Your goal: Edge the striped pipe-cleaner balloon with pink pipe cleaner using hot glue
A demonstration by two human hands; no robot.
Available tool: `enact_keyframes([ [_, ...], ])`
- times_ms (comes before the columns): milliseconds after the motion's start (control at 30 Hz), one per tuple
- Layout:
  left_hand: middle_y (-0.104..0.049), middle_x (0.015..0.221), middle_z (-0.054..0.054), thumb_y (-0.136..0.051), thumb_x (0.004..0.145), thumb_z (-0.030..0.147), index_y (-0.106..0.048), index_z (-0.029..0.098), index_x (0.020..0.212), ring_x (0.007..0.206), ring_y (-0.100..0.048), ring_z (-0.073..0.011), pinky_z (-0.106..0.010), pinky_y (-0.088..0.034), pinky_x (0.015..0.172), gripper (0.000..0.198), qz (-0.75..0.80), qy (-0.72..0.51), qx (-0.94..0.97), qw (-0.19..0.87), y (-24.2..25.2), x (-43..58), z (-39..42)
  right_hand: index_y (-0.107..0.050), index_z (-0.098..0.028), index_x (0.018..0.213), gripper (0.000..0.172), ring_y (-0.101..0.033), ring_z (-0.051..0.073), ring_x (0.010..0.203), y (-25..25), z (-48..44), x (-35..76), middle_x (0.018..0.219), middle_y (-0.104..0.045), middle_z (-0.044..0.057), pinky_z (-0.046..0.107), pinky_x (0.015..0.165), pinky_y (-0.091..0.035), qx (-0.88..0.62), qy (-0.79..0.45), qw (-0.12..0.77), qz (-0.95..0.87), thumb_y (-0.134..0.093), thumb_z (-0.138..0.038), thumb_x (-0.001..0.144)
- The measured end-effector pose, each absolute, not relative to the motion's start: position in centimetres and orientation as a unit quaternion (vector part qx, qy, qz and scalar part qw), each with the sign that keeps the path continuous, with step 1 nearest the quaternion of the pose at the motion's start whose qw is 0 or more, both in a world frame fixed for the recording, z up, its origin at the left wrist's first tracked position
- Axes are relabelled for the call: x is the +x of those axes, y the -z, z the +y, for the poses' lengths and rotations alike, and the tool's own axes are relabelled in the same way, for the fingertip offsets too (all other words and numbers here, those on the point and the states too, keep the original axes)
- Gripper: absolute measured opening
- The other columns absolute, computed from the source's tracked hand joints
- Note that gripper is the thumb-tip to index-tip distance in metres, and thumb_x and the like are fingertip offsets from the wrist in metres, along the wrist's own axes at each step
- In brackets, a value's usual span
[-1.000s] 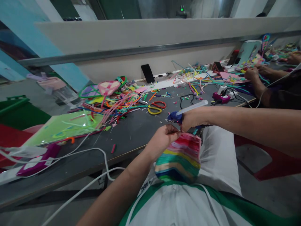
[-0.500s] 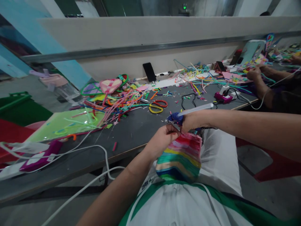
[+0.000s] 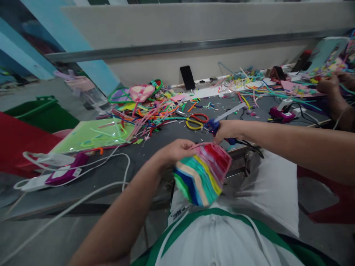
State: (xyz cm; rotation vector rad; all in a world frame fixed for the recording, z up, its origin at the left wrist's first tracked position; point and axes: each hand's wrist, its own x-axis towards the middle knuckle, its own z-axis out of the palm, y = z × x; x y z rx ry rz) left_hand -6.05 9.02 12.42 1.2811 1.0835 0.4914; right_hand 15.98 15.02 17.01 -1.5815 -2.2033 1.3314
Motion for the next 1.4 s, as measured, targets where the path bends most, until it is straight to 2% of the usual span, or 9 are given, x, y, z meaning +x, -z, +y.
enact_keyframes([
  [133,-0.067,0.068,-0.006,-0.077,0.061,0.041,-0.069,0.013,0.079,0.054,-0.057,-0.0136,-0.023,-0.045,0.052,0.034,0.494,-0.144,0.597,0.615,-14.4,-9.9,13.9,-0.053,-0.016,0.063,0.018,-0.052,0.011,0.054,-18.0,18.6,14.9,0.057,-0.057,-0.001,0.024,0.052,-0.039,-0.503,-0.472,0.206,-0.694,-0.07,-0.012,0.056],
  [300,-0.068,0.07,-0.007,-0.077,0.059,0.039,-0.07,0.015,0.076,0.054,-0.057,-0.0144,-0.023,-0.043,0.05,0.031,0.503,-0.091,0.597,0.618,-14.2,-12.7,17.7,-0.051,-0.018,0.071,0.023,-0.063,0.015,0.069,-17.3,22.4,14.1,0.07,-0.066,0.002,0.027,0.065,-0.048,-0.413,-0.618,0.354,-0.568,-0.072,-0.015,0.062],
  [500,-0.062,0.059,-0.002,-0.078,0.056,0.034,-0.07,0.016,0.069,0.049,-0.051,-0.0124,-0.021,-0.037,0.046,0.023,0.498,-0.03,0.648,0.576,-13.8,-13.1,21.3,-0.056,-0.017,0.077,0.016,-0.067,0.016,0.077,-13.5,26.2,12.8,0.084,-0.071,0.005,0.026,0.066,-0.052,-0.344,-0.748,0.296,-0.485,-0.069,-0.014,0.067],
  [700,-0.054,0.052,0.0,-0.077,0.056,0.029,-0.069,0.016,0.058,0.048,-0.043,-0.0106,-0.02,-0.033,0.047,0.016,0.478,-0.034,0.698,0.532,-12.8,-11.9,23.1,-0.058,-0.016,0.081,0.014,-0.068,0.019,0.087,-11.5,28.3,12.4,0.088,-0.072,0.006,0.033,0.079,-0.053,-0.314,-0.808,0.239,-0.437,-0.067,-0.015,0.07],
  [833,-0.055,0.055,0.001,-0.074,0.059,0.03,-0.068,0.017,0.061,0.051,-0.044,-0.0113,-0.02,-0.035,0.05,0.014,0.48,-0.014,0.686,0.547,-13.2,-11.0,22.8,-0.057,-0.016,0.076,0.014,-0.067,0.018,0.086,-11.6,27.7,12.7,0.085,-0.071,0.004,0.03,0.082,-0.051,-0.307,-0.776,0.26,-0.486,-0.067,-0.014,0.067],
  [1033,-0.066,0.075,-0.001,-0.067,0.069,0.034,-0.072,0.019,0.088,0.07,-0.055,-0.0162,-0.019,-0.039,0.061,0.025,0.459,0.014,0.726,0.511,-13.6,-10.4,22.3,-0.058,-0.019,0.074,0.013,-0.063,0.02,0.085,-11.7,23.1,14.0,0.083,-0.068,0.002,0.032,0.084,-0.048,-0.384,-0.627,0.27,-0.622,-0.066,-0.019,0.063],
  [1133,-0.069,0.085,-0.002,-0.061,0.076,0.035,-0.071,0.021,0.098,0.078,-0.058,-0.0179,-0.02,-0.04,0.068,0.028,0.469,0.011,0.769,0.434,-13.6,-10.1,21.7,-0.055,-0.02,0.075,0.011,-0.062,0.021,0.086,-11.2,21.1,15.2,0.087,-0.067,0.004,0.033,0.081,-0.048,-0.423,-0.596,0.264,-0.629,-0.062,-0.023,0.067],
  [1267,-0.068,0.099,-0.006,-0.054,0.083,0.032,-0.07,0.019,0.101,0.091,-0.059,-0.02,-0.024,-0.04,0.08,0.028,0.5,-0.006,0.821,0.277,-13.7,-9.2,20.3,-0.051,-0.024,0.082,0.017,-0.062,0.019,0.086,-9.7,19.5,16.5,0.091,-0.066,0.003,0.031,0.077,-0.049,-0.451,-0.544,0.305,-0.638,-0.061,-0.024,0.069],
  [1400,-0.068,0.101,-0.008,-0.049,0.087,0.028,-0.069,0.018,0.102,0.096,-0.059,-0.0207,-0.029,-0.04,0.087,0.027,0.493,-0.035,0.848,0.19,-13.1,-8.3,19.2,-0.052,-0.024,0.095,0.027,-0.061,0.018,0.079,-8.9,18.0,17.2,0.089,-0.063,0.002,0.031,0.071,-0.048,-0.445,-0.479,0.314,-0.688,-0.062,-0.025,0.071],
])
